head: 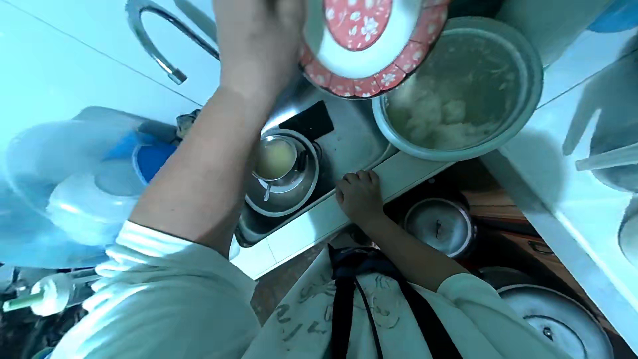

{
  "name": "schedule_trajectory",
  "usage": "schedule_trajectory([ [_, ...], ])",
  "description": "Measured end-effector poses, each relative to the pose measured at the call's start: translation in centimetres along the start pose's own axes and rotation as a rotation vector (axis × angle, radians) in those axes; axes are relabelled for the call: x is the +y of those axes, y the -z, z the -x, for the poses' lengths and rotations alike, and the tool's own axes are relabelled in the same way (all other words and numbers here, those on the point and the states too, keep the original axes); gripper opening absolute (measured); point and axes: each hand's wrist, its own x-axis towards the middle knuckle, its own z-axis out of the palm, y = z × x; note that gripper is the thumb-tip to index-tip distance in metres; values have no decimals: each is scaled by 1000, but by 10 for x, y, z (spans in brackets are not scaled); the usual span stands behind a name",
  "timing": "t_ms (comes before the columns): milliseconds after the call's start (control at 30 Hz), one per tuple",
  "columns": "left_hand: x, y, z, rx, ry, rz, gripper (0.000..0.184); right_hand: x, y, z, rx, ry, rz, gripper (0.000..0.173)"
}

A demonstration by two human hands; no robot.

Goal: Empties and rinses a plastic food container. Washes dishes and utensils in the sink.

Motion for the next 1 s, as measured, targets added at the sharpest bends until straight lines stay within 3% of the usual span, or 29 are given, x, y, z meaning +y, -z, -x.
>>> schedule_trajectory([
  [33,-22,-1,8,26,111,172,16,0,1,0,-9,4,1,25],
  [133,-66,-24,49,93,506,620,37,0,2,-1,-45,5,-1,28],
  [267,-109,-91,92,169,947,867,45,0,4,-1,-51,4,24,27],
  [400,-134,-163,100,220,1242,1045,50,-2,5,-3,-82,-15,73,29],
  [733,-152,-251,59,285,1521,1194,69,-4,-2,-4,0,-30,156,28],
  [1000,-178,-278,67,334,1387,1552,75,-5,-6,-3,29,-36,200,30],
])
